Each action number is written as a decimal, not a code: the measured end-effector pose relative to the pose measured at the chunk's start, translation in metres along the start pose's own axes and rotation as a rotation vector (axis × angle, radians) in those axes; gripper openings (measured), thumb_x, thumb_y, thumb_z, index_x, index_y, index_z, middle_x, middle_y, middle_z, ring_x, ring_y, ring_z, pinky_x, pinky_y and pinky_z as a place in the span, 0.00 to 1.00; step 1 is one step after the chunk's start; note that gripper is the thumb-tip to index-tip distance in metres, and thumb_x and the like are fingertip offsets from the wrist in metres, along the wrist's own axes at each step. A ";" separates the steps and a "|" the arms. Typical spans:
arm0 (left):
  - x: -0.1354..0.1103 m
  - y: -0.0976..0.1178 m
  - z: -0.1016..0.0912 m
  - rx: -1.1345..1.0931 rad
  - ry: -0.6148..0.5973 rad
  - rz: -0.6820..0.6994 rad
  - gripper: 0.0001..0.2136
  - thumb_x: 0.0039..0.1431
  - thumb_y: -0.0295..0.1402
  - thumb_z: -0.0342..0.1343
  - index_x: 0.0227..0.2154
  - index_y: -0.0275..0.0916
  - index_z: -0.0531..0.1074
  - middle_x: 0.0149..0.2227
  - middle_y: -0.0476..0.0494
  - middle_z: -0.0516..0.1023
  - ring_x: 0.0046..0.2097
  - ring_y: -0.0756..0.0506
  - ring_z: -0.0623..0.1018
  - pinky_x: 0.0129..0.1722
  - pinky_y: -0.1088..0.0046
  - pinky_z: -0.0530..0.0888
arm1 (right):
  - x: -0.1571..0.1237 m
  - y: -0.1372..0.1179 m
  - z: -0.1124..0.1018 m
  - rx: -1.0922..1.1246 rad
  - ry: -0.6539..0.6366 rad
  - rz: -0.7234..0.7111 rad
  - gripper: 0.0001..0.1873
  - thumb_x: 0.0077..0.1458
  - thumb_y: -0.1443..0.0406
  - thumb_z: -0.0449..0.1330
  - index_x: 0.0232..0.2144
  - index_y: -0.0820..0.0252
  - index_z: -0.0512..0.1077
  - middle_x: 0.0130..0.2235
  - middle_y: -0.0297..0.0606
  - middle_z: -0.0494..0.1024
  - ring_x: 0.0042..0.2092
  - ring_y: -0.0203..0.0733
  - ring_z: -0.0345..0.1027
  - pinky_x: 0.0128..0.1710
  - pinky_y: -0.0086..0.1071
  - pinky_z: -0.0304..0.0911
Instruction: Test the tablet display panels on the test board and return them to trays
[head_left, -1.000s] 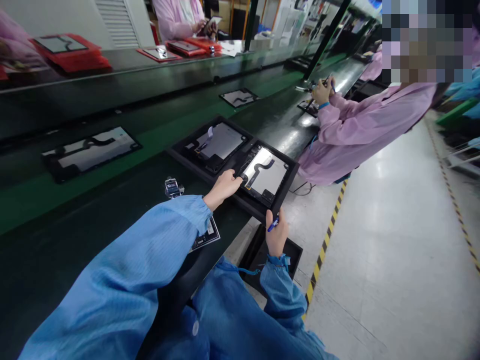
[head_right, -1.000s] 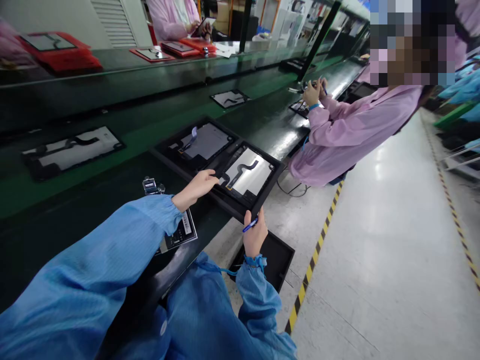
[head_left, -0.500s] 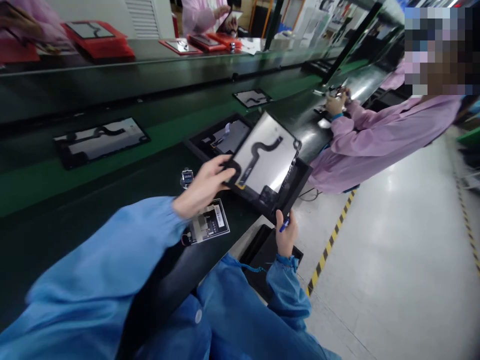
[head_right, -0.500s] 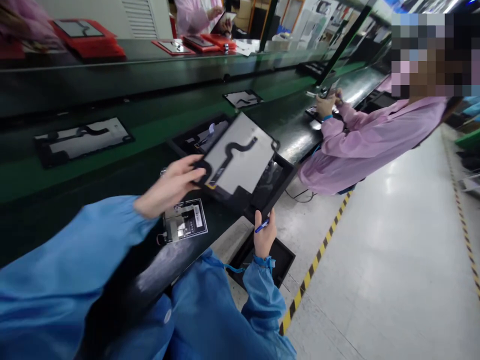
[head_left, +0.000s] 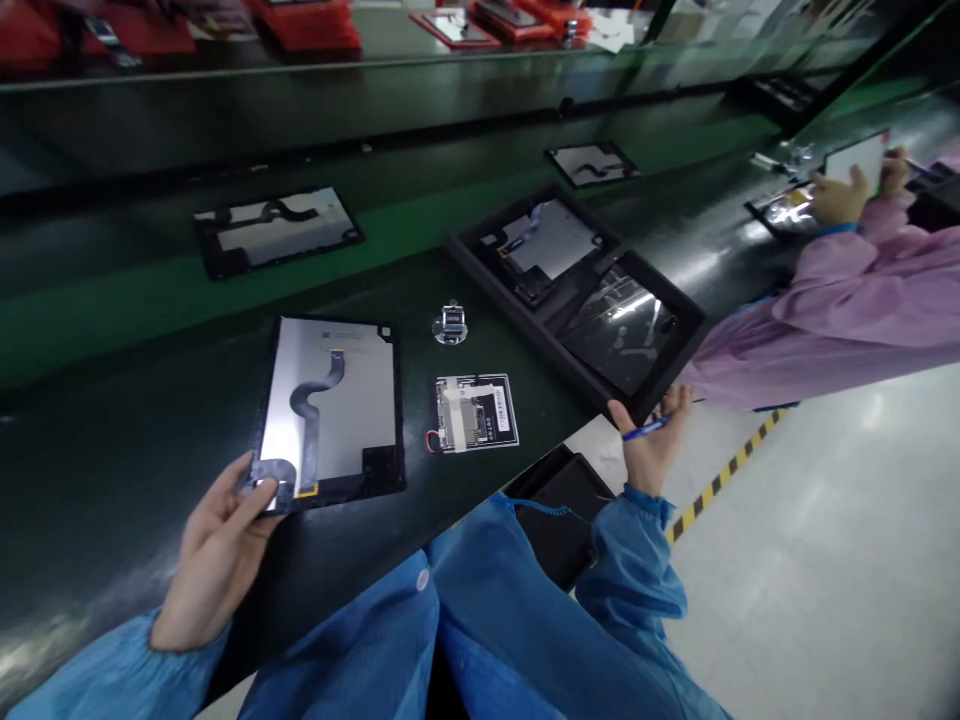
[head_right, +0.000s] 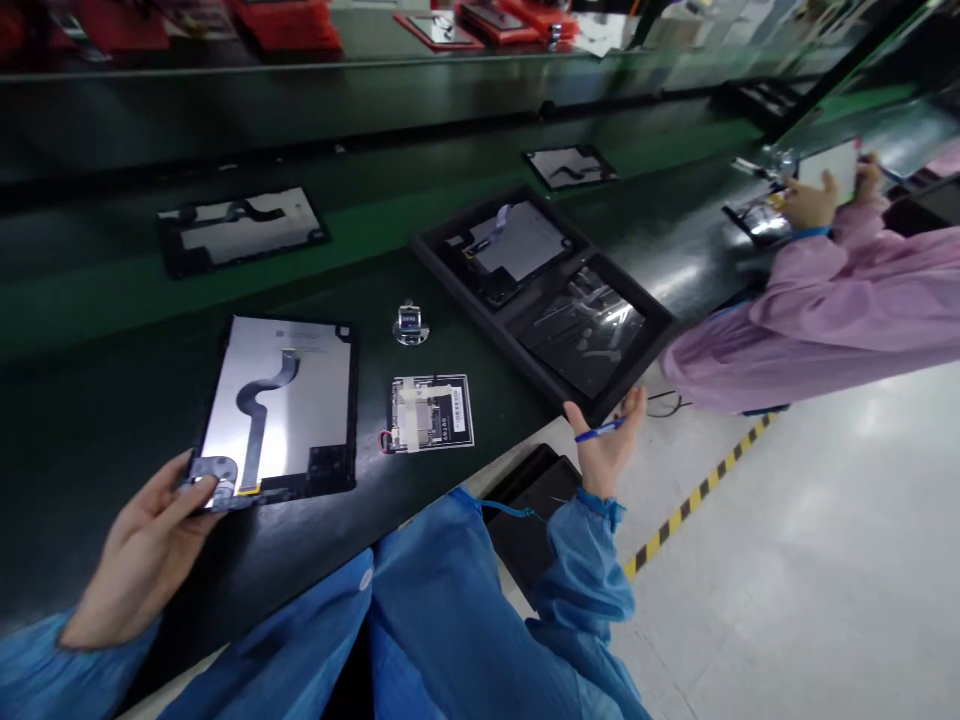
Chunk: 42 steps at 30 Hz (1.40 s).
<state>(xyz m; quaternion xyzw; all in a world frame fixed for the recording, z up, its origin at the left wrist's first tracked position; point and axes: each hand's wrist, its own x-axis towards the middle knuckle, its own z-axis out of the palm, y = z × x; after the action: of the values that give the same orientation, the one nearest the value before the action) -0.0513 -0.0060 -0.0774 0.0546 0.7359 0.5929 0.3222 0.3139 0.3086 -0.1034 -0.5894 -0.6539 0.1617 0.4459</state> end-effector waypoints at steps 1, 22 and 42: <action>-0.005 -0.007 0.000 -0.060 0.006 -0.029 0.25 0.45 0.43 0.69 0.49 0.53 0.75 0.40 0.56 0.83 0.43 0.42 0.81 0.44 0.63 0.81 | -0.001 -0.013 -0.002 0.055 0.048 -0.038 0.57 0.44 0.46 0.70 0.66 0.66 0.51 0.65 0.58 0.59 0.64 0.56 0.59 0.61 0.50 0.59; 0.054 0.003 -0.016 0.942 -0.386 1.012 0.20 0.67 0.34 0.50 0.60 0.33 0.64 0.67 0.31 0.60 0.70 0.36 0.56 0.68 0.48 0.53 | -0.176 -0.214 0.116 0.431 -1.041 -0.097 0.19 0.59 0.55 0.61 0.25 0.58 0.60 0.19 0.25 0.60 0.20 0.29 0.53 0.21 0.25 0.50; 0.054 0.002 -0.018 0.890 -0.385 0.994 0.15 0.68 0.33 0.48 0.54 0.35 0.70 0.63 0.32 0.65 0.68 0.37 0.59 0.67 0.47 0.55 | -0.173 -0.213 0.113 0.401 -0.895 -0.300 0.20 0.59 0.68 0.56 0.20 0.58 0.51 0.19 0.25 0.50 0.21 0.28 0.46 0.21 0.25 0.47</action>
<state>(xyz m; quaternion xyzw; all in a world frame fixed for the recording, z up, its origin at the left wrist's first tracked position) -0.1043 0.0041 -0.0955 0.6164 0.7266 0.2916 0.0843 0.0773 0.1324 -0.0765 -0.2650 -0.8142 0.4547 0.2450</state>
